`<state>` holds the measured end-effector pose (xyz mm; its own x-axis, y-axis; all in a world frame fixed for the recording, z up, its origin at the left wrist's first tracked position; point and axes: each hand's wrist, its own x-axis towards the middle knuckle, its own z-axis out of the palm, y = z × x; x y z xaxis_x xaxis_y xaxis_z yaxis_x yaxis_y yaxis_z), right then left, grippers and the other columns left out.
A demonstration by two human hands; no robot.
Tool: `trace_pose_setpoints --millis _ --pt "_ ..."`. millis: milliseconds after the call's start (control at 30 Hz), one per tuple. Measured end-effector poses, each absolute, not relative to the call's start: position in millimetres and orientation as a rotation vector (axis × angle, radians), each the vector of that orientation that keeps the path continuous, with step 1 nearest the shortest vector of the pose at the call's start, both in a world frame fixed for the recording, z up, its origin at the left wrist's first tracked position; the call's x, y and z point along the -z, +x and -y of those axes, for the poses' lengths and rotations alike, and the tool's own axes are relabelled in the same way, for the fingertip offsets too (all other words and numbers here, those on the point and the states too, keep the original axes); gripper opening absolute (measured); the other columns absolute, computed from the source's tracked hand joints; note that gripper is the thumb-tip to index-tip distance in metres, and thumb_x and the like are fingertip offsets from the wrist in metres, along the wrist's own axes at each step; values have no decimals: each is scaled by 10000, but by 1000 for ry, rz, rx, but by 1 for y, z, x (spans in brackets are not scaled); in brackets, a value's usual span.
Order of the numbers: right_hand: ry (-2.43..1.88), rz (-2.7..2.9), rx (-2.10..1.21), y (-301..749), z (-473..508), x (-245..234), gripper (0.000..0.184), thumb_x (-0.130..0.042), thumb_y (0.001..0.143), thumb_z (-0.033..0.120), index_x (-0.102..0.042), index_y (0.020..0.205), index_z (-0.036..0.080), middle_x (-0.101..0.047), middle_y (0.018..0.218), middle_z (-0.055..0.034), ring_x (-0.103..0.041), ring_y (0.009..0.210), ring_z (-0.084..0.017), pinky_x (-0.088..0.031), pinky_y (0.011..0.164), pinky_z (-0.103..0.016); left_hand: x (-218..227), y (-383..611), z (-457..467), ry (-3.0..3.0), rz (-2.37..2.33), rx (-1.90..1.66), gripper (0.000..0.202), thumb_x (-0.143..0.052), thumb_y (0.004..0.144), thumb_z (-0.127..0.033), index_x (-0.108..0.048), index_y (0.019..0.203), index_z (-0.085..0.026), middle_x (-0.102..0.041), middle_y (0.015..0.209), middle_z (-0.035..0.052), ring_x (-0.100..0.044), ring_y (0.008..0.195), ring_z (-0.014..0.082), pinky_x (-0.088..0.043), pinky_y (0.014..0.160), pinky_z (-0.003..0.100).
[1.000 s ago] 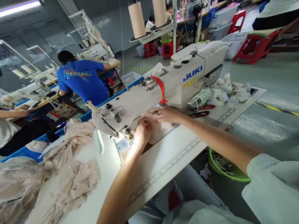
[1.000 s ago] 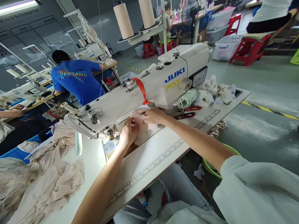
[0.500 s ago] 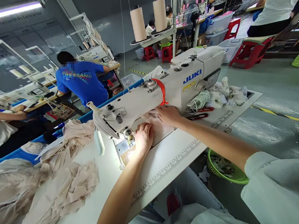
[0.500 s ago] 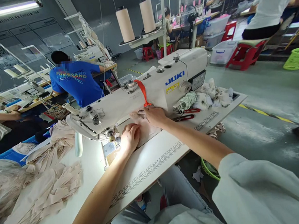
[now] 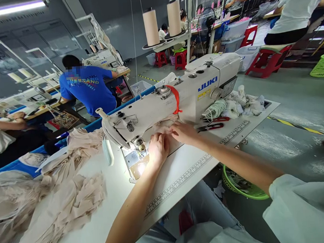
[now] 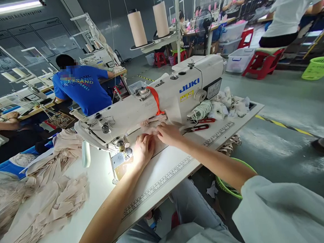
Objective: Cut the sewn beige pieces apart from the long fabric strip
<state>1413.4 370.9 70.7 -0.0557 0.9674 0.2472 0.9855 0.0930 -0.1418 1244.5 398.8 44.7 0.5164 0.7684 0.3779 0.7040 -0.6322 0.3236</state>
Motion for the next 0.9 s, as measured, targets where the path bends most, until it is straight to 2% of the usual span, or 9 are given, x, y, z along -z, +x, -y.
trace_pose_setpoints --millis 167,333,467,567,667,767,900 --pt "-1881 2158 147 1411 -371 -66 201 -482 999 185 -681 1009 158 -676 1036 -84 -640 829 -193 -391 653 -286 -38 1241 -405 2454 -1265 -869 223 -537 937 -209 -657 1124 -183 -657 1157 116 -591 1107 270 -511 947 396" --pt "-1799 2189 248 1416 -365 -67 309 -393 1053 242 -685 1015 146 -661 1051 -112 -621 878 -214 -398 719 -316 -36 1237 -409 2395 -1261 -964 260 -494 943 -170 -646 1153 -189 -652 1209 105 -577 1162 238 -512 973 376" --pt "-1620 2188 377 1421 -364 -64 352 -368 1069 280 -681 961 159 -663 1021 -98 -612 896 -209 -398 733 -319 -36 1237 -412 2413 -1129 -1230 194 -511 972 -265 -679 1054 -213 -675 1149 90 -574 1136 242 -500 982 404" --pt "-1529 2186 377 1422 -365 -59 271 -424 1039 246 -666 948 165 -658 1050 -91 -607 896 -199 -399 723 -312 -37 1240 -414 2452 -1023 -1312 139 -582 943 -311 -675 905 -215 -693 1034 85 -597 1058 247 -501 950 410" --pt "-1586 2217 296 1423 -365 -56 153 -525 980 235 -655 1024 167 -643 1126 -87 -607 878 -201 -390 676 -311 -41 1243 -412 2480 -1037 -1287 117 -577 917 -259 -622 820 -210 -688 927 85 -615 972 243 -501 892 393" --pt "-1642 2250 257 1425 -364 -56 168 -581 921 206 -652 1068 165 -638 1128 -85 -609 846 -203 -378 640 -307 -49 1239 -401 2457 -1103 -1204 123 -506 936 -256 -567 838 -210 -659 772 50 -625 763 200 -489 728 324" --pt "-1696 2255 228 1426 -364 -58 151 -566 896 168 -660 1013 163 -631 1162 -90 -608 809 -188 -367 630 -303 -64 1215 -376 2225 -1202 -924 115 -449 941 -284 -500 852 -231 -579 571 -39 -557 517 147 -406 558 252"
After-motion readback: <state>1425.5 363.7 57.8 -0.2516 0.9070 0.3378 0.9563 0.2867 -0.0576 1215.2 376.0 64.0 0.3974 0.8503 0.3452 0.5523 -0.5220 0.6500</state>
